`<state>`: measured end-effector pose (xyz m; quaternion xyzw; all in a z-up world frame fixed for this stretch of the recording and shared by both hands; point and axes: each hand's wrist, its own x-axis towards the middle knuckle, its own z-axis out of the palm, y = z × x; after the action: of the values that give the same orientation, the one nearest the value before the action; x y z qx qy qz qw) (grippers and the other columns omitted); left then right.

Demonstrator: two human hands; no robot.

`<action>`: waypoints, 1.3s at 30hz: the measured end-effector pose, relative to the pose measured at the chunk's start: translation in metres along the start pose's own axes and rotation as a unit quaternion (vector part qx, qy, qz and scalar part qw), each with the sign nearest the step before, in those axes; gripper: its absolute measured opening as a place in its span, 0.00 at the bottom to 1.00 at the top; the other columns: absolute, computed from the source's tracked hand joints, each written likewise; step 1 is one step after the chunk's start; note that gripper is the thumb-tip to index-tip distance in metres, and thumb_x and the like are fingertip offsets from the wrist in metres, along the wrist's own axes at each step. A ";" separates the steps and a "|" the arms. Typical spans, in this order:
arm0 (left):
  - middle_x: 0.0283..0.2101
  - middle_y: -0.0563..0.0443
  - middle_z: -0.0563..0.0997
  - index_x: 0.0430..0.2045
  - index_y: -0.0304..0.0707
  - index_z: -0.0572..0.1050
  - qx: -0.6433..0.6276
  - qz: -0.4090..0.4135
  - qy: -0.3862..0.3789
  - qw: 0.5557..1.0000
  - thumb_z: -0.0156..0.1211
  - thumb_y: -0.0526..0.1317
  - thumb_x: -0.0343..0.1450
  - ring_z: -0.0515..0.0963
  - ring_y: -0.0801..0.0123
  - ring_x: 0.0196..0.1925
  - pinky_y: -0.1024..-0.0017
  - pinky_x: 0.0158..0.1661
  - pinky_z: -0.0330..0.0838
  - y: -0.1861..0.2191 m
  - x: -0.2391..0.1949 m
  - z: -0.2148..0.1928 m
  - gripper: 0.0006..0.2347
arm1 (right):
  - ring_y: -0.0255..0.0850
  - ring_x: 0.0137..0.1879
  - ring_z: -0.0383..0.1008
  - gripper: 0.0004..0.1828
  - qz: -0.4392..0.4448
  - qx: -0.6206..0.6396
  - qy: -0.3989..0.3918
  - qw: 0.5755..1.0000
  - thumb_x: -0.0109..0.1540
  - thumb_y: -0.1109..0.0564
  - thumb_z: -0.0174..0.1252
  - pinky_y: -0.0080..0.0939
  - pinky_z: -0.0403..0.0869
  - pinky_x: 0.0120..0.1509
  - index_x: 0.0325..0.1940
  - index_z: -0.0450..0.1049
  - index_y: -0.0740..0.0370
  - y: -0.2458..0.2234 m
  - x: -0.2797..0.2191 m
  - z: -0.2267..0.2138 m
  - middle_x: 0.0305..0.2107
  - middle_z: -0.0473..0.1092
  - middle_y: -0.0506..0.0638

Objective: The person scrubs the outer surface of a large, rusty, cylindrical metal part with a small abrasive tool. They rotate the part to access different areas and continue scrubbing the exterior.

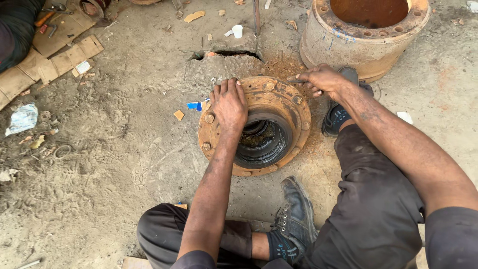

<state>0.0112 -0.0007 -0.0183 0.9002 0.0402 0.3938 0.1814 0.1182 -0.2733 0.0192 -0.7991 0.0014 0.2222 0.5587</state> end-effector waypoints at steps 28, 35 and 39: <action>0.43 0.43 0.81 0.43 0.36 0.79 -0.035 -0.019 0.014 0.999 0.49 0.42 0.78 0.76 0.51 0.49 0.54 0.53 0.66 0.008 0.001 -0.015 0.11 | 0.42 0.22 0.72 0.18 -0.254 -0.329 0.100 0.904 0.69 0.54 0.56 0.50 0.77 0.28 0.58 0.76 0.68 -0.033 -0.018 0.054 0.20 0.75 0.58; 0.44 0.43 0.83 0.41 0.36 0.80 0.003 -0.009 0.035 0.999 0.53 0.43 0.77 0.79 0.55 0.46 0.53 0.51 0.69 -0.003 0.005 0.010 0.11 | 0.47 0.32 0.75 0.13 -0.466 -0.345 0.118 0.806 0.70 0.55 0.58 0.56 0.77 0.38 0.45 0.79 0.71 -0.029 -0.020 0.045 0.30 0.73 0.63; 0.42 0.42 0.83 0.41 0.34 0.80 0.006 -0.028 -0.023 0.999 0.53 0.42 0.77 0.79 0.56 0.45 0.53 0.50 0.69 -0.001 0.005 0.003 0.11 | 0.48 0.22 0.71 0.14 -0.339 -0.392 0.131 0.845 0.72 0.54 0.57 0.56 0.73 0.33 0.45 0.80 0.68 -0.050 -0.031 0.077 0.17 0.71 0.58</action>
<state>0.0169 0.0004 -0.0174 0.9085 0.0640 0.3677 0.1881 0.0758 -0.1930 0.0535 -0.9241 -0.2833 -0.1055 0.2338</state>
